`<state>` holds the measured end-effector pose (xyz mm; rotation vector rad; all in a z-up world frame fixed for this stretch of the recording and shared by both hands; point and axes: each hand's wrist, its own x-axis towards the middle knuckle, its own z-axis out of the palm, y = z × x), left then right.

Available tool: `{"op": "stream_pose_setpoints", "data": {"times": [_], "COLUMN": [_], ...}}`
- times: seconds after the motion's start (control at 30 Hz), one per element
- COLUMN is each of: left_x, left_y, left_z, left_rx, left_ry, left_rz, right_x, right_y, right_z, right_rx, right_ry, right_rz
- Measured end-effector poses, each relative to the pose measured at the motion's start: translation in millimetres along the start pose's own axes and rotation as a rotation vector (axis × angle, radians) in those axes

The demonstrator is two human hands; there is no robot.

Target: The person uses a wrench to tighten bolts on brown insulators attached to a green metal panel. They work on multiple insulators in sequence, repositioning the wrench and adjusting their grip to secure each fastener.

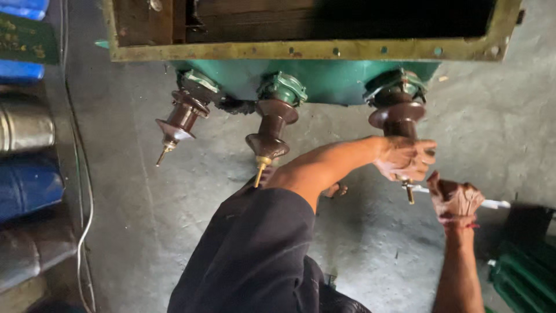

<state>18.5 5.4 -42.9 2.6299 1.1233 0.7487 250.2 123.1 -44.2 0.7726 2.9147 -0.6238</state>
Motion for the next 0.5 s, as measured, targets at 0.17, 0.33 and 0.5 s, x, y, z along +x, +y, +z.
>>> {"op": "stream_pose_setpoints", "data": {"times": [0.17,0.33,0.5], "left_x": [2,16,-84], "left_y": [1,69,228], "left_z": [2,-6,-56], "left_rx": [0.144,0.356,0.015], "left_ry": [-0.209,-0.016,0.242], "left_rz": [-0.058,-0.454,-0.628], "right_x": [-21,-115,-274], "right_y": [1,-14,-109], "right_z": [39,18,17], "right_rx": [0.279,0.183,0.257], "right_ry": [0.096,-0.067,0.076], "right_rz": [0.275,0.732,0.459]}}
